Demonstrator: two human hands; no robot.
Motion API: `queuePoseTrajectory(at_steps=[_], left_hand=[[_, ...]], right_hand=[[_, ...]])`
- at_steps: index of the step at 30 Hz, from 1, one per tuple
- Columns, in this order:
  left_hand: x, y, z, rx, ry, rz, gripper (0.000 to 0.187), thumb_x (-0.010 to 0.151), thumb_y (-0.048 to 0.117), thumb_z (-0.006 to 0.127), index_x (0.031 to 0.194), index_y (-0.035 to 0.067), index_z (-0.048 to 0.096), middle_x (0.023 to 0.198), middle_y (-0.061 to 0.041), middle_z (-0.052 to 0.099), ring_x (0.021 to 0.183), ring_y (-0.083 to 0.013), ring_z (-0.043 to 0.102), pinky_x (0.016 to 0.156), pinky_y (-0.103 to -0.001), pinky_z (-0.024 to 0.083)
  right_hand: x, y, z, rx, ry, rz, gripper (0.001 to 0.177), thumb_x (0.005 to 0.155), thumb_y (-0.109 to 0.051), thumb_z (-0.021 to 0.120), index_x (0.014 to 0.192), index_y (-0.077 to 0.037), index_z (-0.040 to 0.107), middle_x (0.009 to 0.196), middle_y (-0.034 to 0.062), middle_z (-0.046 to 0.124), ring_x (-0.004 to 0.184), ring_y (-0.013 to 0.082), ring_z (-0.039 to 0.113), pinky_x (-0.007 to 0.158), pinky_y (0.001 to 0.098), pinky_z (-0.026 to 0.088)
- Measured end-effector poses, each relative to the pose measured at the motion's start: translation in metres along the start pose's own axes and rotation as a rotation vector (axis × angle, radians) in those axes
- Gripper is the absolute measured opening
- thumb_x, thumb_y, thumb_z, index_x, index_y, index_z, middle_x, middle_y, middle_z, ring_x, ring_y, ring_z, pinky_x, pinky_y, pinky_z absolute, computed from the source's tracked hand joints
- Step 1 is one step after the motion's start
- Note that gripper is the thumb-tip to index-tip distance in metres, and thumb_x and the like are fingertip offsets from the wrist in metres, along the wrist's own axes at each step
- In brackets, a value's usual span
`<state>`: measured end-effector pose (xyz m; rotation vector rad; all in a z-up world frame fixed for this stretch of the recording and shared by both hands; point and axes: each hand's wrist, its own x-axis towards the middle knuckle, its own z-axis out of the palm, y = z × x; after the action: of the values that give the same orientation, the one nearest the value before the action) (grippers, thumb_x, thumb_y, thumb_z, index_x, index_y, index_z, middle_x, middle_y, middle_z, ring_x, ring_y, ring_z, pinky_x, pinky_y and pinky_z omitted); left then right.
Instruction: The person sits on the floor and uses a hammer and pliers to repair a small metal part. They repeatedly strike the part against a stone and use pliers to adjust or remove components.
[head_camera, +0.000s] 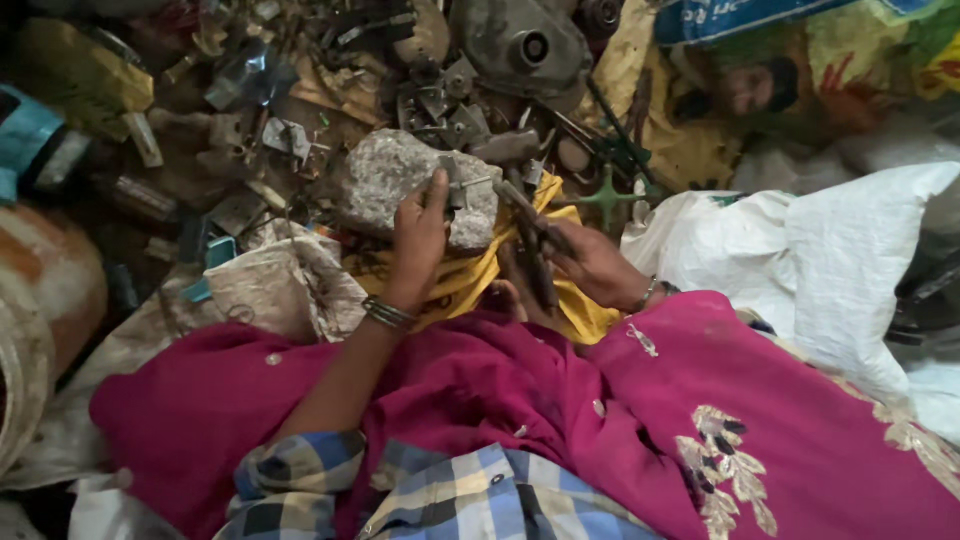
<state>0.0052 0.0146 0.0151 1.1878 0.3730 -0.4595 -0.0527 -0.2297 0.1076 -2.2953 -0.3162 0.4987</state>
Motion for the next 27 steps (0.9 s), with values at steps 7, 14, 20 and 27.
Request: queuePoseTrajectory(at_steps=[7,14,20,27], left_hand=[[-0.007,-0.005,0.001,0.353,0.113,0.442,0.047,0.105,0.044,0.058,0.103,-0.001,0.073,0.075,-0.005,0.069,0.062,-0.0143,0.06,0.056,-0.035,0.046],[-0.014,0.0,0.005,0.353,0.118,0.481,0.046,0.105,0.045,0.057,0.097,0.002,0.073,0.07,-0.005,0.065,0.056,-0.0131,0.055,0.049,-0.034,0.041],[-0.014,-0.005,0.008,0.391,0.143,0.522,0.044,0.107,0.044,0.057,0.089,0.005,0.069,0.063,-0.003,0.059,0.052,-0.0107,0.051,0.045,-0.032,0.036],[-0.016,-0.007,0.008,0.462,0.152,0.613,0.042,0.108,0.043,0.055,0.089,0.007,0.063,0.061,-0.001,0.055,0.05,-0.0111,0.051,0.044,-0.033,0.039]], right_hand=[[-0.005,0.023,0.012,0.435,-0.128,0.348,0.047,0.103,-0.026,0.059,0.143,-0.002,0.052,0.114,0.0037,0.059,0.101,0.0112,0.058,0.086,0.0307,0.055],[-0.002,0.024,0.014,0.386,-0.144,0.352,0.045,0.103,-0.027,0.059,0.141,-0.001,0.053,0.108,0.0028,0.06,0.098,0.0107,0.056,0.084,0.029,0.052],[-0.002,0.021,0.016,0.396,-0.156,0.368,0.042,0.105,-0.028,0.058,0.137,0.0,0.056,0.106,0.0036,0.061,0.098,0.0107,0.055,0.084,0.0285,0.049],[0.0,0.013,0.014,0.4,-0.157,0.376,0.044,0.103,-0.031,0.057,0.134,0.0,0.057,0.107,0.0036,0.062,0.098,0.0118,0.056,0.085,0.0296,0.05]])
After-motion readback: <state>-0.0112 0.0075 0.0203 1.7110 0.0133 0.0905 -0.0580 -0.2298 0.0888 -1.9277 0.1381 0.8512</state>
